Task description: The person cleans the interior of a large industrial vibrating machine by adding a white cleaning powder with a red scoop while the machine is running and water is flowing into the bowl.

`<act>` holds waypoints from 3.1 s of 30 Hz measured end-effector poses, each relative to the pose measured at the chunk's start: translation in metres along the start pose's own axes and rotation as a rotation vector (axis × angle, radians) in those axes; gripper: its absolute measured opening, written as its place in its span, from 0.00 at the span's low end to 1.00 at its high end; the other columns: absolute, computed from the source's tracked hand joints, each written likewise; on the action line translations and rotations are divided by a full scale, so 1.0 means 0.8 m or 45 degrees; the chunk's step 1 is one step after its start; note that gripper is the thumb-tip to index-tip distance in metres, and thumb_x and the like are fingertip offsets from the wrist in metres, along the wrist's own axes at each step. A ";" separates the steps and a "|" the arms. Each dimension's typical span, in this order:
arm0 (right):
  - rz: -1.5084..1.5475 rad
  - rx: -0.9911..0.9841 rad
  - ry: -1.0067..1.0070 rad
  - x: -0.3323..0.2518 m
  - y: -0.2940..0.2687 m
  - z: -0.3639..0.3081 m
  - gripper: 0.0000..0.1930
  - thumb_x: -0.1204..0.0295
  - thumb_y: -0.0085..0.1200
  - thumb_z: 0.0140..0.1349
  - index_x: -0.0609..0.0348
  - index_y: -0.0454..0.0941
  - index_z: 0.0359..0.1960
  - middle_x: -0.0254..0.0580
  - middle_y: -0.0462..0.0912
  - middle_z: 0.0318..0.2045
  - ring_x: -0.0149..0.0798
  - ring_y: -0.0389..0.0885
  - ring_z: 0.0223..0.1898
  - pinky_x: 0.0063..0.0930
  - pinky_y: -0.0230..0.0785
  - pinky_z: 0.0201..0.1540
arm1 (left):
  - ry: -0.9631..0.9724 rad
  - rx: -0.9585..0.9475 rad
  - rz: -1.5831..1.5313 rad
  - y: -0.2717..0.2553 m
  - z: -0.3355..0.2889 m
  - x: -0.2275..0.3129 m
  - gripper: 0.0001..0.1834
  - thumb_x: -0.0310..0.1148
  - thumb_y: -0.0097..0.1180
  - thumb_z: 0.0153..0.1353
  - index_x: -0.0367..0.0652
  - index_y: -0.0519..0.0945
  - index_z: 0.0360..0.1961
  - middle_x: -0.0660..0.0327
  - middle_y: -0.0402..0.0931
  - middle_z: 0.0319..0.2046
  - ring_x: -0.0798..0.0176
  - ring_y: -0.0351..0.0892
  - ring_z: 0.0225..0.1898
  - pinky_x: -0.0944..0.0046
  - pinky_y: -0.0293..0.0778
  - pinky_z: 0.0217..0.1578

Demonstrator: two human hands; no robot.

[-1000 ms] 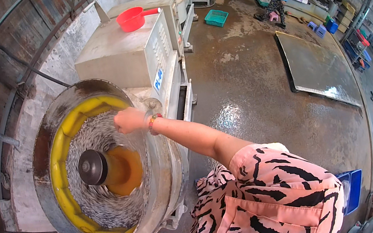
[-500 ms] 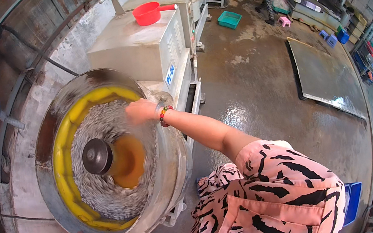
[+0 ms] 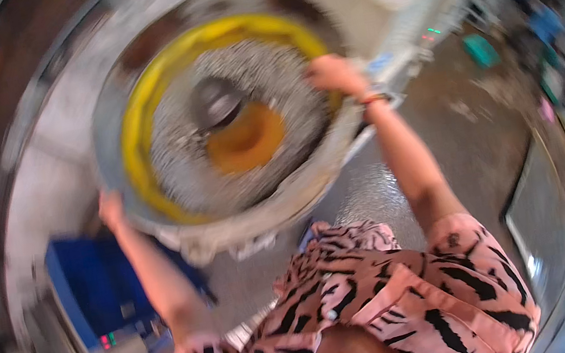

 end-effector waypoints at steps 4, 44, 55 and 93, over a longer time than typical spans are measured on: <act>0.126 -0.194 0.146 -0.027 -0.025 -0.010 0.10 0.64 0.52 0.49 0.47 0.80 0.34 0.45 0.80 0.28 0.44 0.78 0.33 0.34 0.69 0.37 | 0.012 0.130 0.022 0.006 0.021 -0.020 0.33 0.31 0.53 0.36 0.53 0.70 0.51 0.53 0.75 0.41 0.57 0.74 0.43 0.61 0.67 0.45; -0.047 -0.220 0.095 -0.025 -0.032 -0.017 0.11 0.65 0.50 0.48 0.46 0.79 0.33 0.42 0.79 0.33 0.44 0.77 0.37 0.35 0.69 0.40 | 0.045 -0.032 -0.166 0.021 0.036 -0.030 0.26 0.28 0.48 0.33 0.36 0.75 0.41 0.53 0.78 0.33 0.56 0.75 0.36 0.63 0.66 0.41; -0.065 -0.214 0.011 -0.018 -0.023 -0.001 0.12 0.67 0.49 0.48 0.53 0.79 0.34 0.45 0.80 0.26 0.42 0.79 0.27 0.33 0.71 0.32 | 0.113 0.000 0.300 -0.003 0.057 -0.047 0.24 0.38 0.49 0.42 0.46 0.75 0.44 0.52 0.76 0.39 0.55 0.75 0.40 0.60 0.67 0.42; 0.032 -0.409 -0.351 -0.051 -0.087 0.024 0.52 0.52 0.58 0.46 0.49 0.31 0.63 0.59 0.46 0.59 0.59 0.44 0.61 0.47 0.39 0.61 | -0.123 0.085 0.074 -0.012 -0.017 0.035 0.17 0.33 0.49 0.44 0.36 0.75 0.36 0.42 0.73 0.38 0.42 0.72 0.42 0.51 0.69 0.43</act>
Point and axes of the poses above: each hand's wrist, its own z-axis towards the middle knuckle, its own y-axis out of the palm, x = y × z, the point moved 1 cm from there along z, towards the middle knuckle
